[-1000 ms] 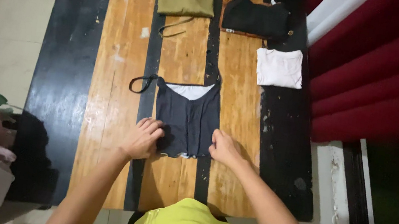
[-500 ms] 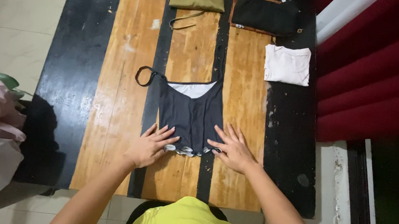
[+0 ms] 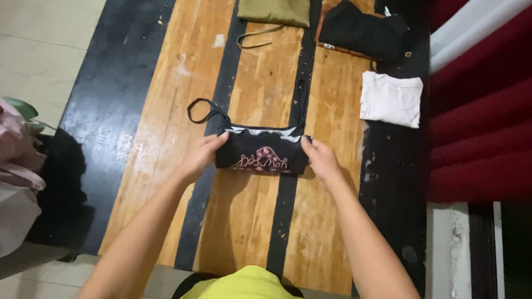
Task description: Folding various items of clothing including a dress and tops on a wooden table.
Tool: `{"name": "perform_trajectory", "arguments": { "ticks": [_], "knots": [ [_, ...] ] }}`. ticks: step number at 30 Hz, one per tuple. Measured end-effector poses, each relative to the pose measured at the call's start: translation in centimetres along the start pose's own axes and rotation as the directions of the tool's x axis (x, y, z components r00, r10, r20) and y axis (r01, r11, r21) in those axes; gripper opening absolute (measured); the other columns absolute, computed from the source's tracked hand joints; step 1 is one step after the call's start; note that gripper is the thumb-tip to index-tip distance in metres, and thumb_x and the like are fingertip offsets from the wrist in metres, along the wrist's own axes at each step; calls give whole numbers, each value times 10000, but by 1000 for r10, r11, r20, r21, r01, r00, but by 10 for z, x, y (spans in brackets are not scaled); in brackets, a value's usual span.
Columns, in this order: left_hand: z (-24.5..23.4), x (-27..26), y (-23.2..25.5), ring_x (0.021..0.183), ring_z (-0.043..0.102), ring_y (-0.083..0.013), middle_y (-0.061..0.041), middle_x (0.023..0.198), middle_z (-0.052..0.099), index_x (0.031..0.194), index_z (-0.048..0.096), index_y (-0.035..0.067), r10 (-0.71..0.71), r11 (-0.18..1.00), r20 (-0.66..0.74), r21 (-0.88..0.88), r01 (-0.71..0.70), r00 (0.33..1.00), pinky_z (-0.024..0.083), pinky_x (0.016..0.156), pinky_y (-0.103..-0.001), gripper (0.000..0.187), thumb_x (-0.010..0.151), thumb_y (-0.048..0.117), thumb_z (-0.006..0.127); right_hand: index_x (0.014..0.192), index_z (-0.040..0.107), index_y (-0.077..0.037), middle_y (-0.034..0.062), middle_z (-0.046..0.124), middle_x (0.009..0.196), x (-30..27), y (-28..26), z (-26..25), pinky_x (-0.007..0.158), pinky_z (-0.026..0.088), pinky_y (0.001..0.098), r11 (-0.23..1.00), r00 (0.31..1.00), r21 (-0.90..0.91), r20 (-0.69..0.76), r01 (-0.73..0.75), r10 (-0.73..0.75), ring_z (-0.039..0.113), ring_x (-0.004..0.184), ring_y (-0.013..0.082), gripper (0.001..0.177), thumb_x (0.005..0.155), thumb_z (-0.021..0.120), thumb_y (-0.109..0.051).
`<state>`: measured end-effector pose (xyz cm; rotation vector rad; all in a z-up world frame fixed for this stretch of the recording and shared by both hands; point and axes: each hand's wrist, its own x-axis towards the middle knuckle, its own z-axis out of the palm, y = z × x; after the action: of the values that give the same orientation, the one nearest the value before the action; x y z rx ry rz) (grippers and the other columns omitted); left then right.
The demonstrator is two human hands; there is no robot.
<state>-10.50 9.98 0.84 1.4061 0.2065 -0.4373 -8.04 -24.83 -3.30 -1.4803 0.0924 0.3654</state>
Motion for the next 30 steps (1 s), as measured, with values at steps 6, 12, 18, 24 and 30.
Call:
{"name": "perform_trajectory", "arguments": {
  "ticks": [6,12,18,24,30],
  "knots": [
    [1,39,-6,897,685,-94,-12,1031,754,1128,721,40,74,997,-6,-27,-74,997,549,803,-256,233,929,162,732,1266,643,-9,80,754,1131,18,-31,14,873,577,312,987,990,84,-4,-139,140,719,971,160,361,920,726,-73],
    [-5,81,-37,795,641,-86,-3,938,733,1068,720,20,39,998,-133,-37,-44,990,521,721,-254,232,1000,232,656,1342,587,-21,96,741,1193,55,0,10,895,591,298,982,989,123,-19,-142,145,724,1020,165,408,937,638,-18],
    [-8,79,-46,765,533,-80,14,811,608,965,687,-6,44,978,-262,209,12,964,448,682,-261,328,1047,302,612,1319,589,21,135,734,1129,63,27,10,818,573,322,981,966,17,-169,-194,194,702,948,197,360,964,636,-18],
    [-10,93,-79,812,589,-112,-8,878,666,1061,663,7,171,979,-335,163,-122,926,499,754,-288,269,985,264,643,1321,565,3,82,753,1114,60,31,15,813,571,268,992,960,-54,-261,-116,98,709,957,140,395,948,677,-66],
    [63,8,20,1292,497,-408,-225,1385,532,1384,519,28,686,401,-166,898,-179,709,372,1101,-520,508,921,189,652,1398,532,-26,212,567,1405,9,-32,90,1174,374,510,626,779,-779,-373,31,-504,500,1351,367,531,920,682,-199]
  ]
}}
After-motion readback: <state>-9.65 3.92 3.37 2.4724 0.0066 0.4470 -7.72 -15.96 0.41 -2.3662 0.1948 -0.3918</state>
